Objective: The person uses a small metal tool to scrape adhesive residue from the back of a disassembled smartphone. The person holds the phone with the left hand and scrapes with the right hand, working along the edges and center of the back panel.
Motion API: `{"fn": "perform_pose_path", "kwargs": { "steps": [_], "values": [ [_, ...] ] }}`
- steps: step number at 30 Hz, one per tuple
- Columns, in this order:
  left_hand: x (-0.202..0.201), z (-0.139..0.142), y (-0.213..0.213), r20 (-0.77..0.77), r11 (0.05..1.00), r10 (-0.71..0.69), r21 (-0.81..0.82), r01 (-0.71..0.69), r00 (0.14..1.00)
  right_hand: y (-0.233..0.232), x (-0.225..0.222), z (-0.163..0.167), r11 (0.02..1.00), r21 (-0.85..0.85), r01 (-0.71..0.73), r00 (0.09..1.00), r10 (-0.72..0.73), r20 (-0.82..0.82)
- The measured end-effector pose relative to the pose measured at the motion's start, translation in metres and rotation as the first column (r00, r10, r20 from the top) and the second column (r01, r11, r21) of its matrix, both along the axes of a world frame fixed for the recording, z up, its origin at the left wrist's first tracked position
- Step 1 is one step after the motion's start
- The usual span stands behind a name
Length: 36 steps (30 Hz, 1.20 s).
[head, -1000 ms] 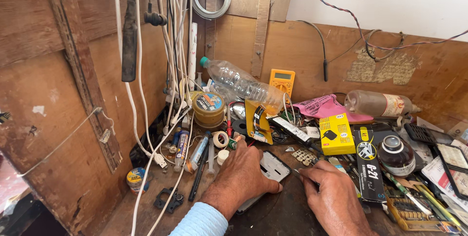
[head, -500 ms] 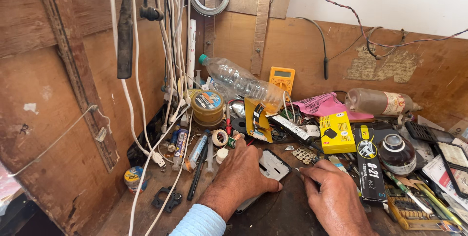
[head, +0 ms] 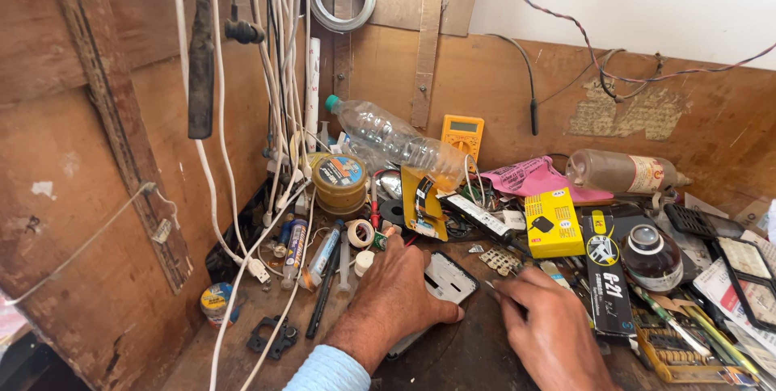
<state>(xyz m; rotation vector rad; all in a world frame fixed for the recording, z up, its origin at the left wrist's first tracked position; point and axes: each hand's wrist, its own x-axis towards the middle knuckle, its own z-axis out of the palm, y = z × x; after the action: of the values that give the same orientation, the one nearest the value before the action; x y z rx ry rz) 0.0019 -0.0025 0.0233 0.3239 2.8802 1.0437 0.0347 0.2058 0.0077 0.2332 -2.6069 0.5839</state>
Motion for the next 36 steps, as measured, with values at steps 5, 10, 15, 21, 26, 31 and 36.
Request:
{"fn": "perform_pose_path", "kwargs": {
  "steps": [5, 10, 15, 21, 26, 31, 36],
  "values": [
    [-0.001, 0.001, 0.000, -0.003, 1.000, 0.000, -0.017, 0.000, 1.000, 0.002, 0.003, -0.003, 0.998, -0.059, 0.012, 1.000, -0.011, 0.018],
    [0.002, 0.003, -0.001, 0.023, 1.000, -0.001, 0.000, 0.001, 1.000, -0.001, 0.003, 0.000, 0.998, -0.050, 0.031, 0.998, -0.027, 0.064],
    [0.001, 0.005, 0.000, 0.046, 1.000, -0.002, -0.018, 0.003, 0.999, -0.004, 0.005, 0.003, 0.999, -0.033, 0.038, 0.996, -0.035, 0.081],
    [0.001, 0.002, -0.002, -0.009, 1.000, -0.018, -0.021, 0.018, 1.000, -0.009, 0.000, 0.001, 1.000, 0.004, -0.017, 1.000, 0.017, 0.007],
    [0.002, 0.001, -0.001, 0.012, 1.000, -0.014, 0.011, 0.014, 1.000, -0.010, -0.001, 0.001, 0.999, -0.007, -0.035, 0.999, 0.035, 0.022],
    [0.001, -0.001, -0.005, -0.018, 0.999, -0.025, 0.037, 0.026, 1.000, -0.007, 0.003, 0.000, 0.999, 0.003, -0.035, 0.999, 0.035, 0.009],
    [0.000, -0.001, -0.006, -0.037, 0.998, -0.055, 0.031, 0.056, 0.998, -0.008, 0.000, -0.003, 1.000, 0.002, -0.024, 0.999, 0.024, 0.026]
  ]
}}
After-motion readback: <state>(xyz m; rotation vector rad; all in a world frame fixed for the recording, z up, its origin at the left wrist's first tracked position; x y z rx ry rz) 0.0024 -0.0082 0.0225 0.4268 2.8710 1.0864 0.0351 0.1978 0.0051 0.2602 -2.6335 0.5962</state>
